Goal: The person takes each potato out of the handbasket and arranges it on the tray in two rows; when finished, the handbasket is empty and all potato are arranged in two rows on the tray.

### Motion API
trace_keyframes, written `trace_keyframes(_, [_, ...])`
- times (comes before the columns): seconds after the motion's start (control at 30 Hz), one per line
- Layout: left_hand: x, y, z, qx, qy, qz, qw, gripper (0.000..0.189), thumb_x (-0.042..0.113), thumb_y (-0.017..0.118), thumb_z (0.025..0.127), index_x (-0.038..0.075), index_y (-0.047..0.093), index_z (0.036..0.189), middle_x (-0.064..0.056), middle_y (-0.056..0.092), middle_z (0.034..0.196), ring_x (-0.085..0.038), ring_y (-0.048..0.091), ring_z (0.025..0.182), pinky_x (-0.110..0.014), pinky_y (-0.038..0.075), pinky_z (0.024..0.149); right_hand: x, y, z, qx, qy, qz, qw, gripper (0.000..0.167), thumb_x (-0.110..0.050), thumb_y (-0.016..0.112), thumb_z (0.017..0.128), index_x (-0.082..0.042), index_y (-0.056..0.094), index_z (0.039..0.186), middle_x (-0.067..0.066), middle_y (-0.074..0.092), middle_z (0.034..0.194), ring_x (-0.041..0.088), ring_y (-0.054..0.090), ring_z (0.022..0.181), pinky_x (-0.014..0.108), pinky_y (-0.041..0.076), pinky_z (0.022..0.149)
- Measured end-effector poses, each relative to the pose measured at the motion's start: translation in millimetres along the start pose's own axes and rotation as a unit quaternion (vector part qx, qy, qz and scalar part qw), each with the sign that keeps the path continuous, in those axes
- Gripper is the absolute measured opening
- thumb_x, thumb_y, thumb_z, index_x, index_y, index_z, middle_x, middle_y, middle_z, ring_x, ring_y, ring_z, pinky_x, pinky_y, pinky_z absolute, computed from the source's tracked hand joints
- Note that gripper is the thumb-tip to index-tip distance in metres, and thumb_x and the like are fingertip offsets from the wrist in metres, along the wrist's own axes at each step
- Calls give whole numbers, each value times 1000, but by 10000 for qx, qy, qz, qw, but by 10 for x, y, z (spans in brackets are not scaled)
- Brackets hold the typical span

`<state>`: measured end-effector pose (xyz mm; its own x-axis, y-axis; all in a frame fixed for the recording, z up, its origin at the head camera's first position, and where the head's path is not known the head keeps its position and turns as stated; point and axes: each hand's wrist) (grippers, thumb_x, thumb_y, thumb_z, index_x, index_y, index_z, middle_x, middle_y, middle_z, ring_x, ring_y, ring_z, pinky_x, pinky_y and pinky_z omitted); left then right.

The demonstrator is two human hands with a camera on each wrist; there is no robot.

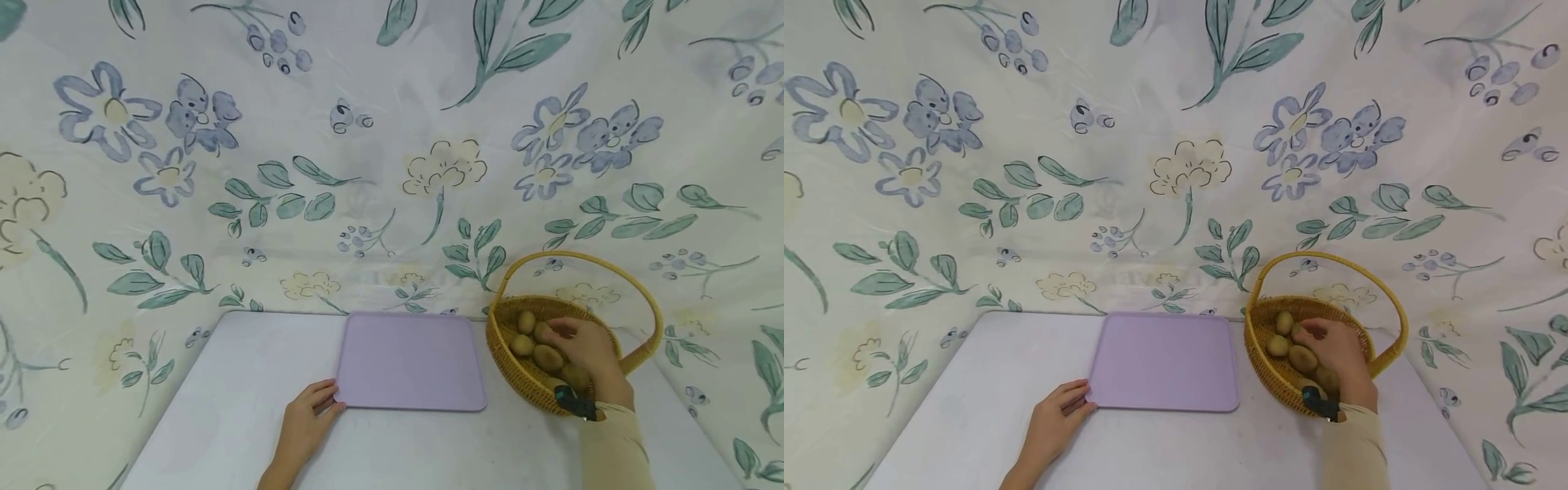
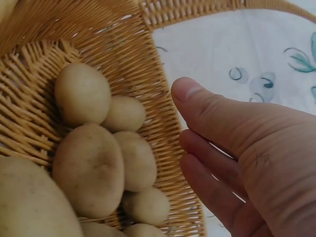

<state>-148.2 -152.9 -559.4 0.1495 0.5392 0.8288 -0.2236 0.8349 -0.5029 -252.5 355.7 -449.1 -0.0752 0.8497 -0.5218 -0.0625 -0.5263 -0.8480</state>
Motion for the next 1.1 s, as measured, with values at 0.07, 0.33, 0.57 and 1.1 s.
trace_keyframes(0.07, [2, 18, 6, -9, -13, 10, 10000, 35, 4, 84, 82, -3, 74, 114, -12, 70, 126, -30, 72, 111, -21, 62, 93, 29, 17, -2, -35, 47, 59, 10000, 60, -55, 66, 96, -5, 68, 129, 20, 71, 127, 43, 65, 116, 57, 57, 97])
trace_keyframes(0.33, [-13, 23, -1, -83, -119, -4, 9999, 35, 4, 84, 82, -3, 73, 115, -13, 69, 128, -32, 71, 113, -23, 62, 94, 38, 66, -12, -97, 201, 208, 9995, 59, -54, 66, 96, -6, 68, 131, 19, 69, 130, 45, 59, 124, 59, 52, 102])
trace_keyframes(0.57, [7, 19, 12, -84, -114, 48, 9999, 35, 3, 83, 82, -4, 74, 114, -13, 70, 127, -33, 70, 113, -24, 62, 94, 81, 104, 4, -139, 183, 242, 9994, 52, -45, 72, 95, -6, 69, 129, 19, 69, 131, 47, 58, 125, 60, 51, 104])
trace_keyframes(1.1, [-15, 21, 18, -15, 28, 98, 9999, 35, 3, 84, 81, -4, 74, 114, -12, 70, 126, -31, 72, 111, -23, 62, 93, 196, 237, -2, -595, 610, 518, 9950, 60, -49, 75, 91, -13, 63, 139, 17, 67, 134, 42, 59, 126, 54, 55, 104])
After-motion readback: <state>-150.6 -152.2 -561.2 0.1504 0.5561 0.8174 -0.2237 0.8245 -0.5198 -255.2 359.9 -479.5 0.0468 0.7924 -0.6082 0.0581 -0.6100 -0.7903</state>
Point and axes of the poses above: each hand's wrist, its own z-axis towards the middle knuckle, its own y-axis out of the palm, x = y × z
